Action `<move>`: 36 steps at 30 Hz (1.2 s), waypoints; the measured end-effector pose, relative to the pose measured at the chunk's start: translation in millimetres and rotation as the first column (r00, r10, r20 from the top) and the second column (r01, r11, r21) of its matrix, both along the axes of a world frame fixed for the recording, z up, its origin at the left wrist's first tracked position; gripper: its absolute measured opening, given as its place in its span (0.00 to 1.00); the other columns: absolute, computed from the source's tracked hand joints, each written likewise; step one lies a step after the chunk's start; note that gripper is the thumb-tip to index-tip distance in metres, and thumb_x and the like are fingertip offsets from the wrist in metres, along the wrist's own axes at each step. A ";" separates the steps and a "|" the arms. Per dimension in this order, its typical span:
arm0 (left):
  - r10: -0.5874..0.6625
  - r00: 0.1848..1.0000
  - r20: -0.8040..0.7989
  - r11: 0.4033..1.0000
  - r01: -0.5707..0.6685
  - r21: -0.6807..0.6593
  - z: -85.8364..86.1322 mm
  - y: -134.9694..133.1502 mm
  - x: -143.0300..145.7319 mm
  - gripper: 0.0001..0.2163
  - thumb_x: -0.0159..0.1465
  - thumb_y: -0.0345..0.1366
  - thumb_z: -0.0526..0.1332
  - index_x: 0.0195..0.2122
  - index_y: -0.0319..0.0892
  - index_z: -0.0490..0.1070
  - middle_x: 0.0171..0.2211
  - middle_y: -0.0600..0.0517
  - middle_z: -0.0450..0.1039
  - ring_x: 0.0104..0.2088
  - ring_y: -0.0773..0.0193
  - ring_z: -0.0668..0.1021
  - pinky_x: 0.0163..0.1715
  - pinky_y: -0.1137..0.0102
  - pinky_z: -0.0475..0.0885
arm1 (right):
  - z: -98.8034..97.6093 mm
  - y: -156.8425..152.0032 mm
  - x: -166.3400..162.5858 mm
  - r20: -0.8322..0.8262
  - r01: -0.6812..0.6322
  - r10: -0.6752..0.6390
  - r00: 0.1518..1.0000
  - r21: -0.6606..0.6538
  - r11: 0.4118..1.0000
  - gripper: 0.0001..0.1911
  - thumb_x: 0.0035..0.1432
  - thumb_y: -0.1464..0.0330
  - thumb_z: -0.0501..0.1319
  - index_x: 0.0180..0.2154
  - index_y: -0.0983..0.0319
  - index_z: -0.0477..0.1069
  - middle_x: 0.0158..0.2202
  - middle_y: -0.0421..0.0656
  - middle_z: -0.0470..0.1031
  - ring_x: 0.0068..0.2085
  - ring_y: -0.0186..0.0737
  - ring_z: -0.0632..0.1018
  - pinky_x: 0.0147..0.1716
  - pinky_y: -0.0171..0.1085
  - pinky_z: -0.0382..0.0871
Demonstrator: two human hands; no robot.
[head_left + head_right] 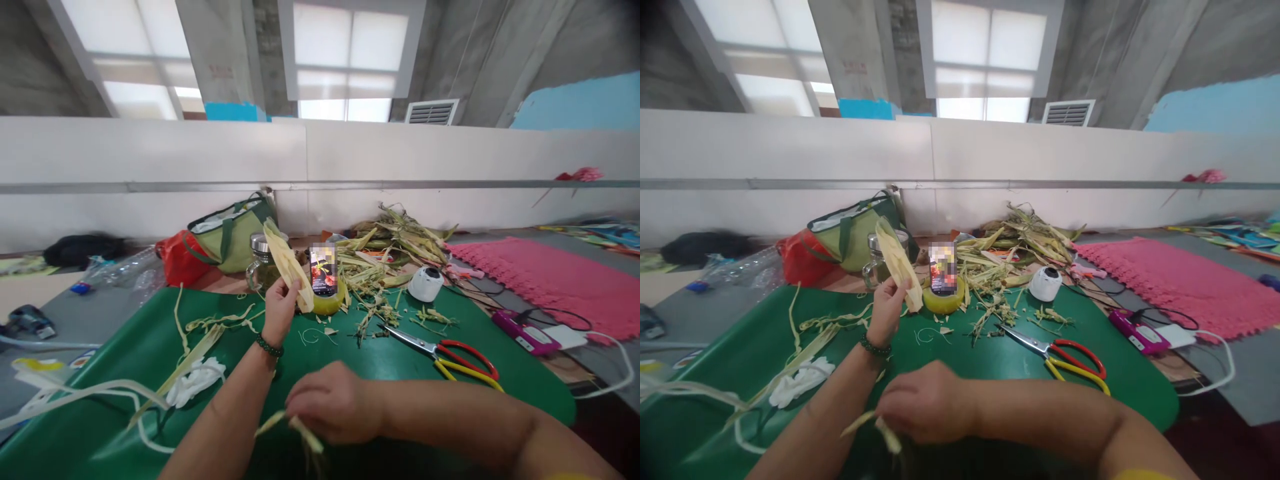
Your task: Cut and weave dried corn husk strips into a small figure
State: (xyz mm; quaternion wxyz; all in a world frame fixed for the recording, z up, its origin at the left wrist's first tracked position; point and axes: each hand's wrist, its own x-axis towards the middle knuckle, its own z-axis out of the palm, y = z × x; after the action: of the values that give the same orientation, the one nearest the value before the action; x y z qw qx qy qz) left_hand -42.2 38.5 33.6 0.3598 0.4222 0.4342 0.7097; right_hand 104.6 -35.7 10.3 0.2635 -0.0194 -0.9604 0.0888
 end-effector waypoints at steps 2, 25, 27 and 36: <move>-0.027 0.999 -0.016 1.000 0.027 0.001 1.2 -2.5 3.7 0.14 0.46 0.41 0.68 0.29 0.37 0.73 0.22 0.54 0.74 0.21 0.68 0.72 0.22 0.74 0.68 | 14.6 31.0 33.4 -0.101 0.213 -0.207 0.973 0.061 0.975 0.10 0.62 0.70 0.51 0.35 0.62 0.71 0.34 0.44 0.77 0.33 0.32 0.76 0.31 0.29 0.68; -0.385 0.905 0.182 0.851 0.424 -0.309 -14.8 -13.0 30.8 0.15 0.47 0.47 0.67 0.26 0.39 0.74 0.24 0.49 0.75 0.25 0.62 0.75 0.27 0.69 0.72 | -0.2 99.4 46.2 -0.058 0.142 -0.681 0.730 -0.962 0.235 0.18 0.49 0.54 0.58 0.20 0.62 0.65 0.15 0.36 0.65 0.18 0.32 0.69 0.20 0.32 0.64; -0.411 0.907 0.097 0.846 0.419 -0.331 -17.1 -13.5 32.9 0.15 0.50 0.47 0.65 0.28 0.40 0.72 0.24 0.50 0.74 0.24 0.63 0.75 0.25 0.70 0.71 | -2.8 96.8 45.2 -0.052 0.253 -0.695 0.717 -0.910 0.330 0.18 0.51 0.56 0.55 0.18 0.61 0.62 0.15 0.36 0.63 0.17 0.31 0.67 0.18 0.30 0.61; -0.299 0.954 0.005 0.924 0.291 -0.247 -18.5 -7.6 35.5 0.19 0.42 0.42 0.71 0.33 0.38 0.73 0.33 0.46 0.78 0.34 0.57 0.78 0.33 0.67 0.72 | -9.4 78.3 39.2 -0.162 0.620 -0.741 0.652 -0.448 0.644 0.18 0.57 0.64 0.54 0.17 0.61 0.61 0.16 0.37 0.62 0.20 0.30 0.62 0.22 0.31 0.53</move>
State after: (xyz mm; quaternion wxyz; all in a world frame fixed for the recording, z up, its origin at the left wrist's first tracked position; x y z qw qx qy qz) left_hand -6.6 31.0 15.1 0.5046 0.4464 0.4561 0.5814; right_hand 143.8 42.6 0.9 0.4263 -0.4165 -0.7881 0.1542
